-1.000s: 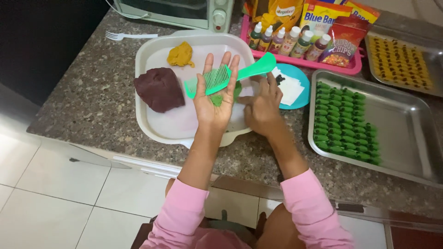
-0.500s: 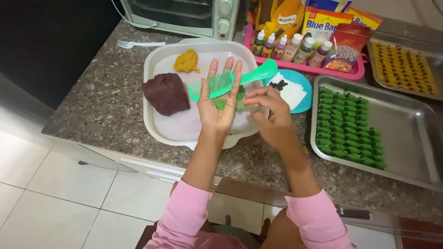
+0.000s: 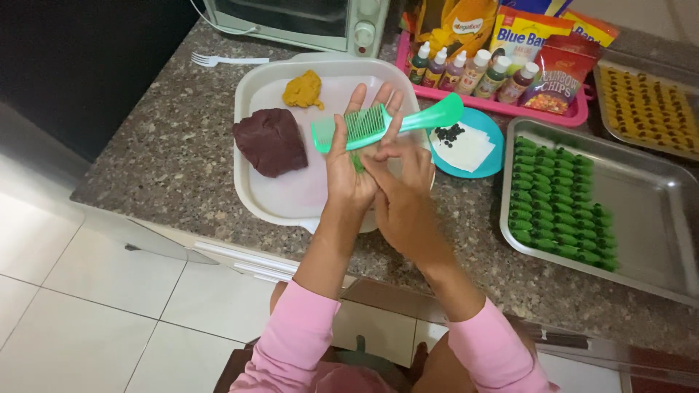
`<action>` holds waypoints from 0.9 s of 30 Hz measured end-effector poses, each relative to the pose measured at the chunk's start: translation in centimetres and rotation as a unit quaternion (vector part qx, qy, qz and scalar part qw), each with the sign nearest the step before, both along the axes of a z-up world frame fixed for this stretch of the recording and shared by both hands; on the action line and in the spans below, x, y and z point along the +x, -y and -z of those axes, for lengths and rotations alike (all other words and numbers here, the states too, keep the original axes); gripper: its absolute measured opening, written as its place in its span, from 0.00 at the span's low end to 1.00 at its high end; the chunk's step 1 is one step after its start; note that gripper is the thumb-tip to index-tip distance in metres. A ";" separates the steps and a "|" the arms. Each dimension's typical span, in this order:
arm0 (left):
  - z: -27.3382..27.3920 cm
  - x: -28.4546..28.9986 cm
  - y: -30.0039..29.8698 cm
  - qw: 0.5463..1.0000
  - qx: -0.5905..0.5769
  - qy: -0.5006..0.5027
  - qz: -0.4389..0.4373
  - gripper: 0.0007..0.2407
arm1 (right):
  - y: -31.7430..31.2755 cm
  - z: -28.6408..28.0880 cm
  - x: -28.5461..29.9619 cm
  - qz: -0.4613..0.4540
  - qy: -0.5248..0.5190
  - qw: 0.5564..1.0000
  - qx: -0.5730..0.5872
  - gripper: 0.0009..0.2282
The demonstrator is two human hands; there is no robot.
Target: Shaping and texturing small pieces of green dough using a ridged plastic tool
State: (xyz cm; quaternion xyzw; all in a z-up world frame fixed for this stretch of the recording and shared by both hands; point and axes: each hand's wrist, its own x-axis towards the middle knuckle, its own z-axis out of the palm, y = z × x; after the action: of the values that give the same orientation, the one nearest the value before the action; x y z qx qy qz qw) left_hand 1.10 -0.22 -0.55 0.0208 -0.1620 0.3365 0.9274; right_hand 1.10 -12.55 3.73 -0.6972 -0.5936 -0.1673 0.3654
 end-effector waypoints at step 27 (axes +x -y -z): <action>-1.3 -0.7 1.1 0.993 0.095 -0.010 0.068 0.25 | 0.2 -2.0 -0.2 -0.028 -0.085 0.993 0.077 0.11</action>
State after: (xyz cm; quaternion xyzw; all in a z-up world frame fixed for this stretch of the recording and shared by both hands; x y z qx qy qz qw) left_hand 0.39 -1.28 0.74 0.1016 -0.1851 0.2557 0.9434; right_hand 0.92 -12.74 5.72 -0.6616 -0.5652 -0.1418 0.4718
